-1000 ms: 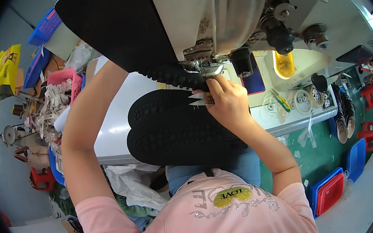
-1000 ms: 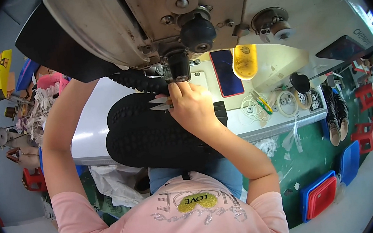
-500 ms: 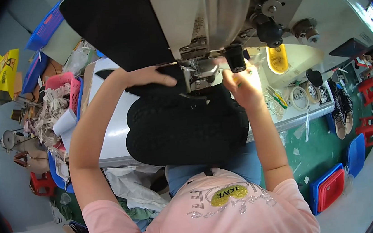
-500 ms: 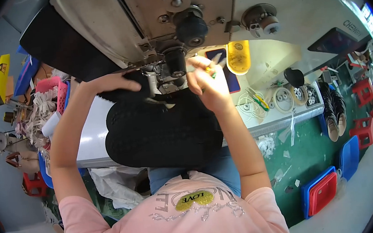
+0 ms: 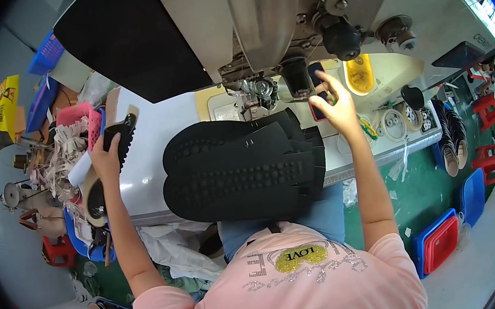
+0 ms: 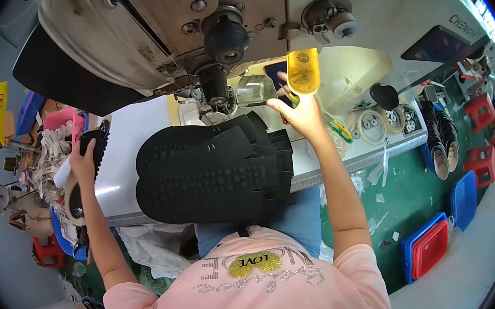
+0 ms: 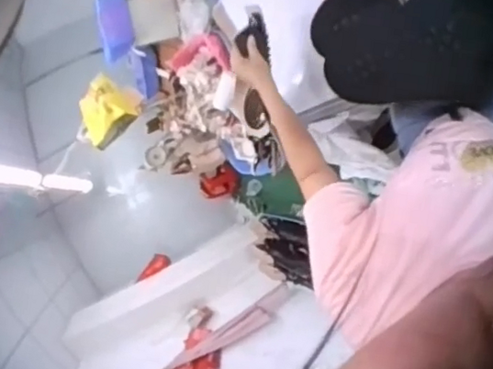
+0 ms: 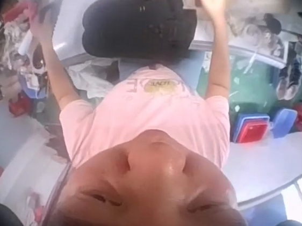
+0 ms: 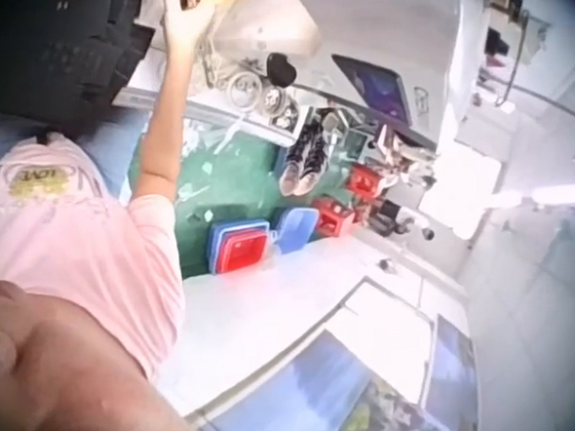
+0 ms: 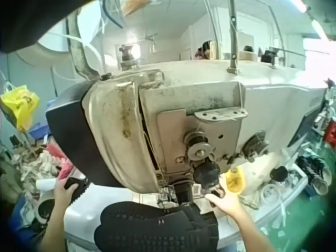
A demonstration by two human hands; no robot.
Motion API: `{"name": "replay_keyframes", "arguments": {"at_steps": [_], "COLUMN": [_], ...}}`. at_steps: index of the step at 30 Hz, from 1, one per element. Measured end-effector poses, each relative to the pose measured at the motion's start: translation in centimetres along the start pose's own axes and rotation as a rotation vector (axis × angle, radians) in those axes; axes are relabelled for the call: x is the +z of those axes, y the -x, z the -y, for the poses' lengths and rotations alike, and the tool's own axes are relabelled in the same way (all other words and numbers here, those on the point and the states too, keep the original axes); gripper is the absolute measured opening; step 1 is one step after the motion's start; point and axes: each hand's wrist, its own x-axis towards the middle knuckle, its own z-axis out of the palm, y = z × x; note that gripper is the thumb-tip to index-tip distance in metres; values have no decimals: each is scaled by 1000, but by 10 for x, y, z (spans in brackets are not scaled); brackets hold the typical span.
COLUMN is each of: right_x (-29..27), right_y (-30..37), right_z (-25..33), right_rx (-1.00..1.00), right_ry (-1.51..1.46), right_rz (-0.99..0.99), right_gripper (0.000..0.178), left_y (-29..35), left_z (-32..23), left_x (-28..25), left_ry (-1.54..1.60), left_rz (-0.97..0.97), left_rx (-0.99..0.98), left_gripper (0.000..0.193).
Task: The person stitches shoe parts together using a sewing machine, trims excess thread with thread snips, and places the assembled shoe pieces into a bag below the table.
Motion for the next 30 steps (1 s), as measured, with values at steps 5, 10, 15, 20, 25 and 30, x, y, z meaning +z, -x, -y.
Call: {"name": "replay_keyframes", "arguments": {"at_steps": [5,10,15,20,25,30], "right_x": [17,18,13,35,36,40], "right_y": [-4,-25,-36,-23,-12,-16], "right_z": [57,96,97,78,54,46], "right_rx": [-397,-544,-447,-609,-681,-819], "right_ry": [514,737,937,640,534,593], "right_rz": [-108,166,339,-6,-76,-127], "right_gripper": [35,24,24,17,40,41], "left_y": [23,29,34,74,78,70], "left_z": [66,54,-13,-129,-211,-234], "left_x": [67,76,58,70,108,136], "left_ry": [-429,-367,-362,145,194,89], "left_rz": [128,-79,-259,-149,-13,-28], "left_rx": [35,245,328,597,816,707], "left_gripper": [44,45,35,12,19,13]}}
